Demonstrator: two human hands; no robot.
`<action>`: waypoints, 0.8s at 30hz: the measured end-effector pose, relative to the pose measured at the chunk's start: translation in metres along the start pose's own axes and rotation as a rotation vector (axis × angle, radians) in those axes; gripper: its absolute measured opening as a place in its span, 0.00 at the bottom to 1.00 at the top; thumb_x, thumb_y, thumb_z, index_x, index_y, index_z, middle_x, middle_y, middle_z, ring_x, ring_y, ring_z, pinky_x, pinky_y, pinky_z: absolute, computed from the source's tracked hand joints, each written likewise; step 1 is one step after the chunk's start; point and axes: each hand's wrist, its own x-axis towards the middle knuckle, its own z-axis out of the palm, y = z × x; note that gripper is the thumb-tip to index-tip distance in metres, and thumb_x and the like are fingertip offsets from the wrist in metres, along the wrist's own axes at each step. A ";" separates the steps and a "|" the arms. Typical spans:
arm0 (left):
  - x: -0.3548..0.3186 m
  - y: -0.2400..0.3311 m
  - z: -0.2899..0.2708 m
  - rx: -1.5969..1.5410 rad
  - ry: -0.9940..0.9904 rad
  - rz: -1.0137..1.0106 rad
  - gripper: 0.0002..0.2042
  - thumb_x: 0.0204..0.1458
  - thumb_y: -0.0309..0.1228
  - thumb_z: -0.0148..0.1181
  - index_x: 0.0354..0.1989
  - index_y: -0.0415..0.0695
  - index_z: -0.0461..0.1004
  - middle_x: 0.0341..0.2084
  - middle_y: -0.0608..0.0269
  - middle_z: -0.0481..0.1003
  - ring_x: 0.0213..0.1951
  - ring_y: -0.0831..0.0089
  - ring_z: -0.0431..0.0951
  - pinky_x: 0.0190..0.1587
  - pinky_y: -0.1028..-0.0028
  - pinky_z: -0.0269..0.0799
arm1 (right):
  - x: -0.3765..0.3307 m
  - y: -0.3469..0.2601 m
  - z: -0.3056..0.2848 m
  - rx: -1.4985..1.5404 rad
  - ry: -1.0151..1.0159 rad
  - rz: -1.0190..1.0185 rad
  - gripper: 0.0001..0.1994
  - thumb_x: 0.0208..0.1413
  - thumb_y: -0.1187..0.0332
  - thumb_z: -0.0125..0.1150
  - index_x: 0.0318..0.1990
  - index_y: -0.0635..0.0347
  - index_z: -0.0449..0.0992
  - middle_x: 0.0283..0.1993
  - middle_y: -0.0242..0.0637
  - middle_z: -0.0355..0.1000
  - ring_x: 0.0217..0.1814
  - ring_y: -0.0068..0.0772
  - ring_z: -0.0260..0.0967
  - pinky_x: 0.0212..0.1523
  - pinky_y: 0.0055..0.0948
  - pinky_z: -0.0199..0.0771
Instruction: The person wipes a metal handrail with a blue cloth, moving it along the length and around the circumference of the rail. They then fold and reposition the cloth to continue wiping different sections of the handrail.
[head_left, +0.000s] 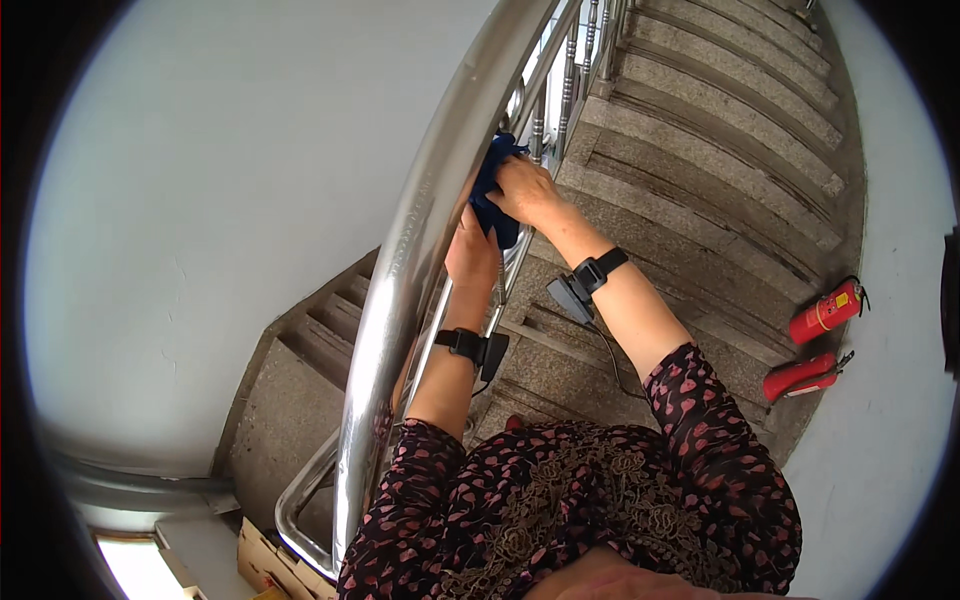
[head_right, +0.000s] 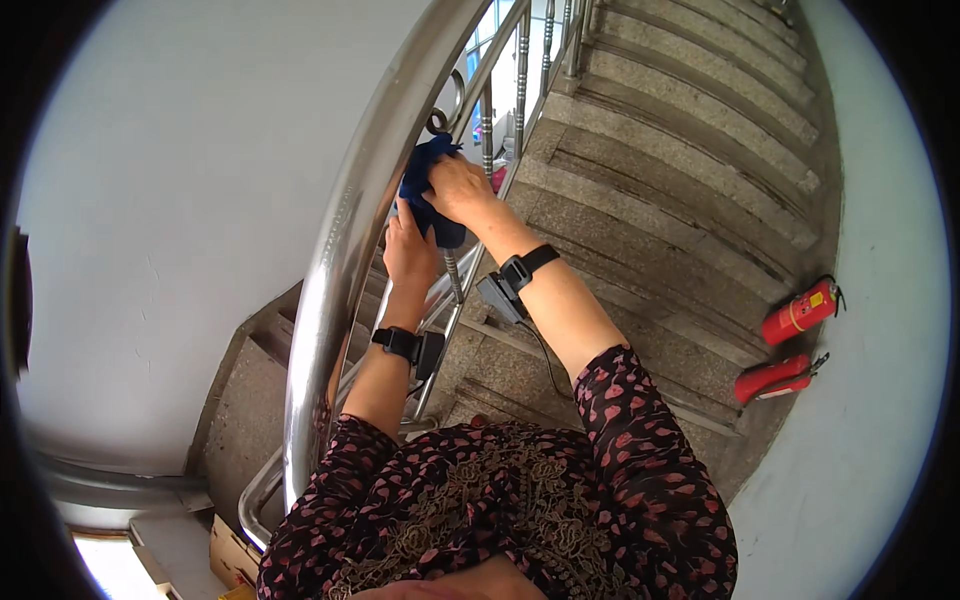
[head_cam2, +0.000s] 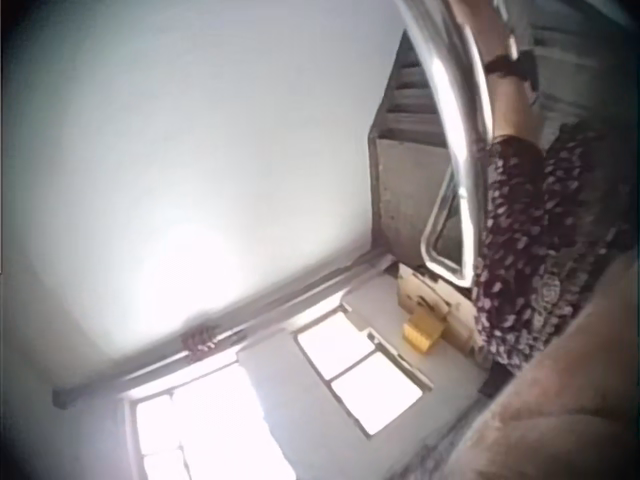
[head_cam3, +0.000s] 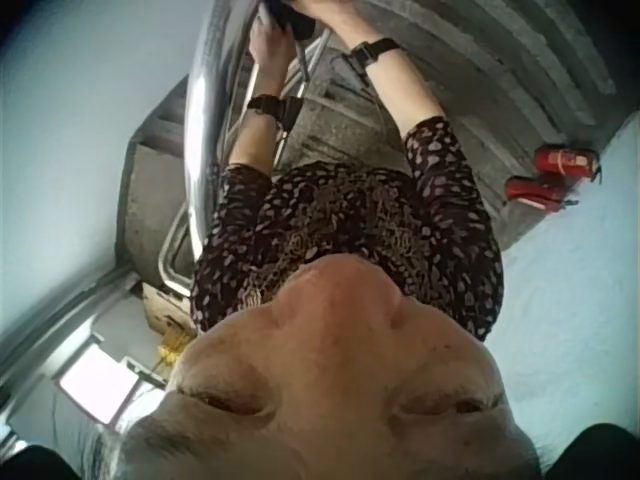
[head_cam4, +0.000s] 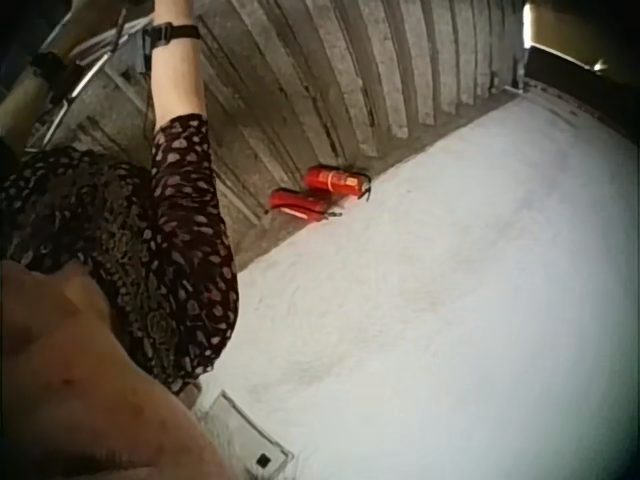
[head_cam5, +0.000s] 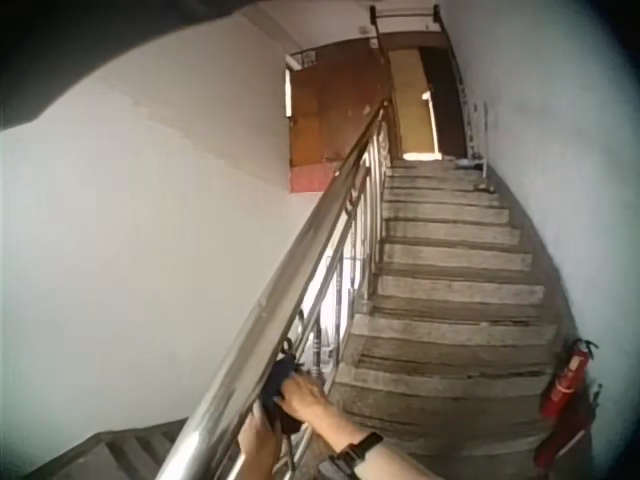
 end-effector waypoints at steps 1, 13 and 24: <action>0.003 -0.003 -0.001 -0.038 0.033 -0.041 0.35 0.50 0.33 0.63 0.65 0.39 0.53 0.50 0.43 0.70 0.49 0.48 0.74 0.47 0.54 0.73 | 0.001 -0.002 0.003 0.027 -0.012 0.075 0.13 0.47 0.63 0.67 0.37 0.62 0.80 0.42 0.44 0.74 0.51 0.47 0.70 0.54 0.42 0.71; 0.003 -0.028 0.040 -0.092 -0.017 0.018 0.32 0.57 0.40 0.57 0.68 0.41 0.54 0.64 0.43 0.60 0.65 0.48 0.60 0.68 0.59 0.54 | 0.000 -0.003 0.028 0.104 0.136 0.239 0.16 0.50 0.60 0.64 0.40 0.64 0.79 0.41 0.52 0.73 0.47 0.52 0.71 0.46 0.45 0.74; 0.004 -0.012 0.028 -0.031 -0.100 0.087 0.30 0.60 0.39 0.52 0.67 0.39 0.55 0.64 0.41 0.59 0.65 0.45 0.59 0.68 0.53 0.50 | 0.008 0.009 0.017 0.162 -0.013 0.343 0.19 0.43 0.63 0.69 0.41 0.65 0.77 0.42 0.50 0.75 0.47 0.52 0.73 0.47 0.44 0.76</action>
